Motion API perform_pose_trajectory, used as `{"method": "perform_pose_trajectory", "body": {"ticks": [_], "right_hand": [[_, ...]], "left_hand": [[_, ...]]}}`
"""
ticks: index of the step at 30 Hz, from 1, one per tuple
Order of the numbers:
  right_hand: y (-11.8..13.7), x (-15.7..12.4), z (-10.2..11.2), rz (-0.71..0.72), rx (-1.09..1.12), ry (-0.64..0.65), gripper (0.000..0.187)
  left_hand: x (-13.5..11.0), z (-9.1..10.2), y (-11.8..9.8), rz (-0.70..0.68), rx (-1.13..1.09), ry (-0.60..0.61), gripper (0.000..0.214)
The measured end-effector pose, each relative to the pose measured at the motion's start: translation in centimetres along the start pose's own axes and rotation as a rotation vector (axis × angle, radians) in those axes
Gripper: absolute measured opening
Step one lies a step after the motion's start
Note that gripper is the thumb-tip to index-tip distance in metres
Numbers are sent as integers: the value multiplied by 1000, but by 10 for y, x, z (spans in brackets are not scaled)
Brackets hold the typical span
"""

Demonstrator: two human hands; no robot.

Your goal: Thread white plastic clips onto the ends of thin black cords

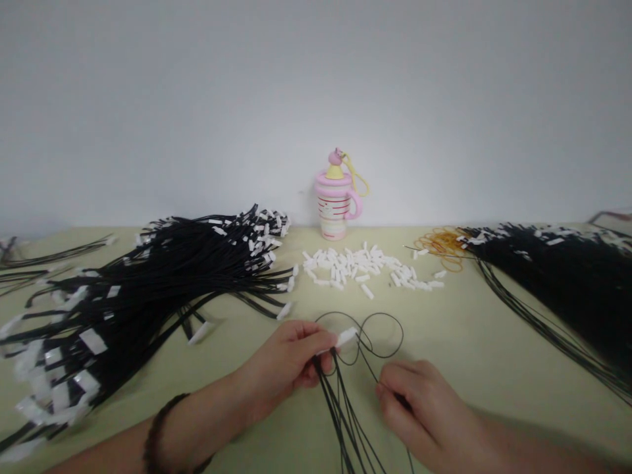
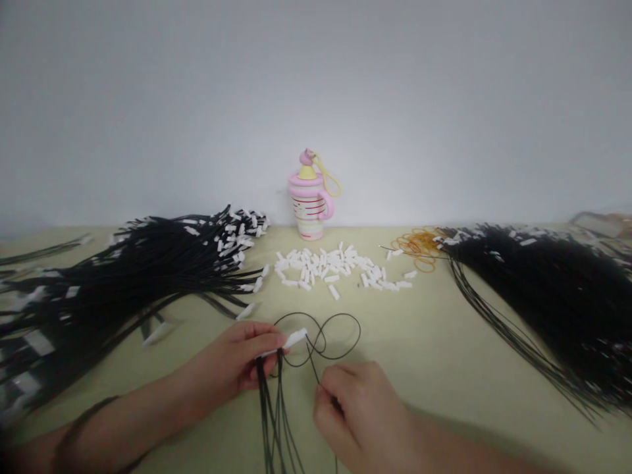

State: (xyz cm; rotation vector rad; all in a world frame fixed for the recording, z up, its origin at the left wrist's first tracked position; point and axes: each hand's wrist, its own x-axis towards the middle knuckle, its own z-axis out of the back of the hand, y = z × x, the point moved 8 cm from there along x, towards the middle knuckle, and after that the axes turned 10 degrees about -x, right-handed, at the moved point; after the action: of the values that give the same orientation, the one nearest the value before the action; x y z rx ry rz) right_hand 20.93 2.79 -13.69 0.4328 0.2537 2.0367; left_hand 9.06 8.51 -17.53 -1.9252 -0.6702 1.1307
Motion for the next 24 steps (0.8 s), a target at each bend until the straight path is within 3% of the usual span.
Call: {"method": "perform_pose_trajectory", "body": {"ticks": [14, 24], "right_hand": [[9, -2, 11, 56, -18, -72, 19], [0, -1, -2, -1, 91, 20, 19]], "left_hand": [[1, 1, 1, -8, 9, -9, 27], [-2, -1, -2, -17, 11, 2, 28]]}}
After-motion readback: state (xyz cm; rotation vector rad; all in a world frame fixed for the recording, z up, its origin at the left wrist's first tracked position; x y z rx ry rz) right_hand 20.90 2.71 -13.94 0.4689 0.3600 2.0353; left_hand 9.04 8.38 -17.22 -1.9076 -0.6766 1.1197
